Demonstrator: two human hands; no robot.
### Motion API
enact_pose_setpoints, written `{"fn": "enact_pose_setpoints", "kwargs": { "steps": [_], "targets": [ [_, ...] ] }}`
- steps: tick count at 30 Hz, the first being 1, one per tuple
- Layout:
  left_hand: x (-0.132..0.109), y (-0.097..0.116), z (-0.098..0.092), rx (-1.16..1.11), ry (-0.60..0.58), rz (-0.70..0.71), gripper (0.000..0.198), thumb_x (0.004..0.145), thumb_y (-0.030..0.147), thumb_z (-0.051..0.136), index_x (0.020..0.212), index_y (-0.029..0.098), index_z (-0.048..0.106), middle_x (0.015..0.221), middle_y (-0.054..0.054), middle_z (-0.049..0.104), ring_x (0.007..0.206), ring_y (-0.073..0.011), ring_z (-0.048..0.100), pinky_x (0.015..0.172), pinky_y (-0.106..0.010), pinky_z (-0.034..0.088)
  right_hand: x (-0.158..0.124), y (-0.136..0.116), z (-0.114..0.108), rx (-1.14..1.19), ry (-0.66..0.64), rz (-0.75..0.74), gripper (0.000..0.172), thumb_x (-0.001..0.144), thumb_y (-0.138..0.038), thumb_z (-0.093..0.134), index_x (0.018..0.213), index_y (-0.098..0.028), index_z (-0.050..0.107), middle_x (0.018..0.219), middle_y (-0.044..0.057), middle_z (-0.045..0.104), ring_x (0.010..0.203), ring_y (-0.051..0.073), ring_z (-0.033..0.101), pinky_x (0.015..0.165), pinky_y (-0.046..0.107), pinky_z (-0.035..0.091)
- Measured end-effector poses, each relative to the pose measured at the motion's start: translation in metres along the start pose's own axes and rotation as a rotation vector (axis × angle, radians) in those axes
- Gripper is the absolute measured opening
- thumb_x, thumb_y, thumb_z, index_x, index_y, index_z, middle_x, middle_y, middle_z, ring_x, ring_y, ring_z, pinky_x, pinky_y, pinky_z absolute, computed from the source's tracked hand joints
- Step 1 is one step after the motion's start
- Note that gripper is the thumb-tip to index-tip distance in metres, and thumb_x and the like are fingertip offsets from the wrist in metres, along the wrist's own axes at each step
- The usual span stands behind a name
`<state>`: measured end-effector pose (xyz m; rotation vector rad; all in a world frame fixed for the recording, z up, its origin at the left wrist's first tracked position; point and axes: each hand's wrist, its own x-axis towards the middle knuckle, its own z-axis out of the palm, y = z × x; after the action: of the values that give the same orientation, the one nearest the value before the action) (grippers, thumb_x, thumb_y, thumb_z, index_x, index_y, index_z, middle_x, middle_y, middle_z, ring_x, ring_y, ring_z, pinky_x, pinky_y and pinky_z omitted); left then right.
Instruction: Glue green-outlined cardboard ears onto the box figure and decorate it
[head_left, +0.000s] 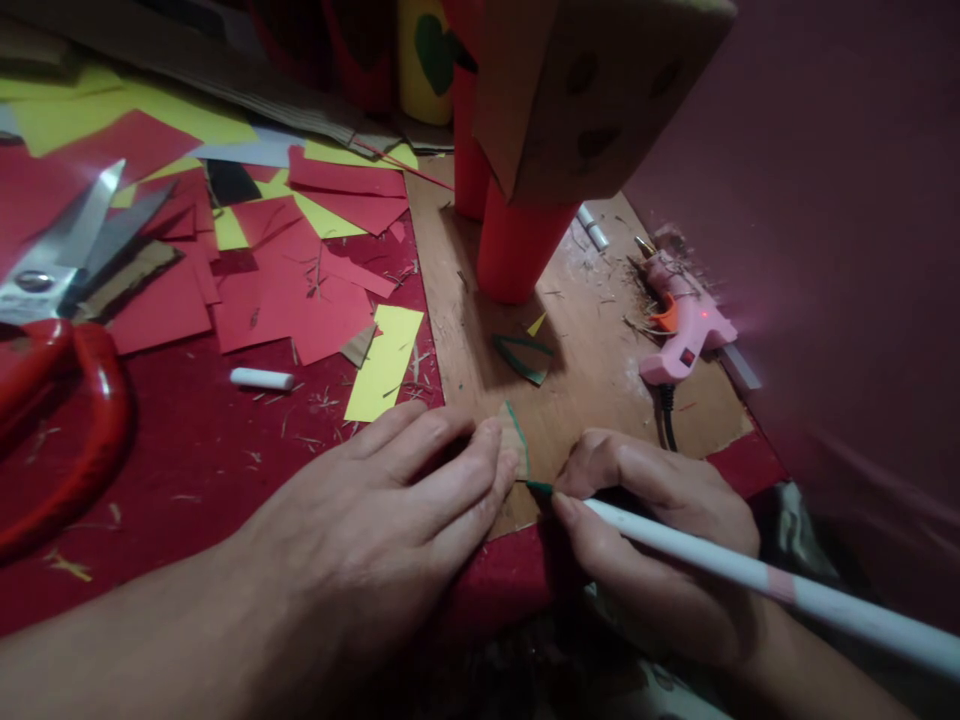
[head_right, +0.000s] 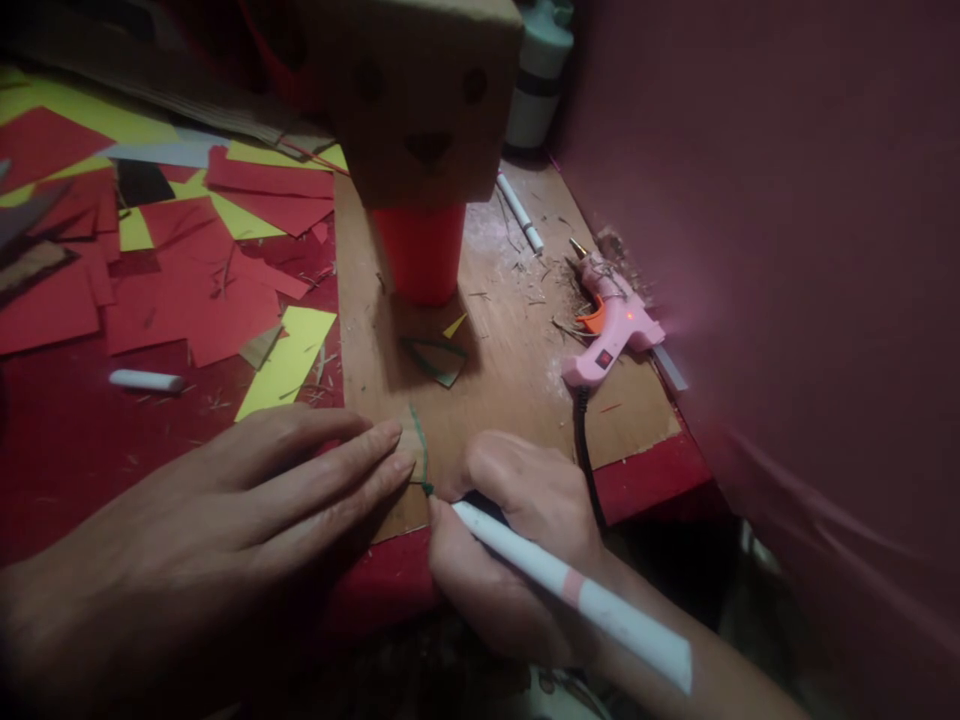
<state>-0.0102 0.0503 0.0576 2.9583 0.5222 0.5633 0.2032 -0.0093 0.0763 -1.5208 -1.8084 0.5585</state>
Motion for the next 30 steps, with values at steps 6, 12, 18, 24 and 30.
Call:
{"fn": "enact_pose_setpoints", "kwargs": {
  "steps": [6,12,18,24,30],
  "targets": [
    [0.0004,-0.0002,0.0008,0.0,0.004,-0.011,0.044,0.09,0.004,0.044,0.129,0.004,0.064,0.125,-0.01,0.073,0.111,-0.0285,0.061,0.098,-0.043,0.053,-0.0008,0.0003,0.001,0.09,0.045,0.096,0.018,0.081,-0.011,0.06,0.067,-0.021,0.056,0.056,-0.002,0.061,0.047,0.012,0.057,0.047,0.023,0.046],
    [0.002,0.0009,-0.0024,0.004,-0.019,-0.016,0.043,0.093,0.006,0.039,0.129,0.004,0.063,0.127,-0.008,0.071,0.116,-0.0291,0.057,0.105,-0.043,0.047,0.002,-0.0019,0.0031,-0.038,0.043,0.043,0.018,0.081,-0.009,0.061,0.067,-0.02,0.059,0.056,0.001,0.065,0.048,0.011,0.06,0.049,0.022,0.046],
    [0.0009,0.0011,0.0002,-0.014,-0.006,-0.02,0.041,0.097,0.01,0.036,0.128,0.005,0.063,0.126,-0.009,0.071,0.115,-0.0289,0.056,0.102,-0.042,0.047,0.0013,-0.002,0.0007,0.008,0.028,0.042,0.021,0.081,-0.008,0.058,0.066,-0.021,0.055,0.057,0.0,0.064,0.049,0.012,0.059,0.048,0.024,0.047],
    [0.001,-0.001,0.0047,-0.005,0.079,0.0,0.041,0.092,0.01,0.04,0.121,0.006,0.069,0.121,-0.009,0.074,0.109,-0.0283,0.059,0.099,-0.042,0.05,0.0006,-0.0013,0.007,0.002,0.104,0.091,0.014,0.082,-0.01,0.063,0.072,-0.021,0.062,0.059,-0.003,0.065,0.05,0.01,0.059,0.051,0.021,0.047],
    [0.0028,0.001,-0.0043,-0.045,-0.037,-0.034,0.042,0.088,0.008,0.049,0.125,0.006,0.068,0.127,-0.01,0.073,0.114,-0.0291,0.062,0.104,-0.043,0.051,0.0015,-0.0019,0.0036,-0.015,0.025,0.085,0.02,0.081,-0.011,0.06,0.064,-0.022,0.057,0.055,-0.002,0.065,0.048,0.012,0.059,0.048,0.024,0.047]
  ]
}}
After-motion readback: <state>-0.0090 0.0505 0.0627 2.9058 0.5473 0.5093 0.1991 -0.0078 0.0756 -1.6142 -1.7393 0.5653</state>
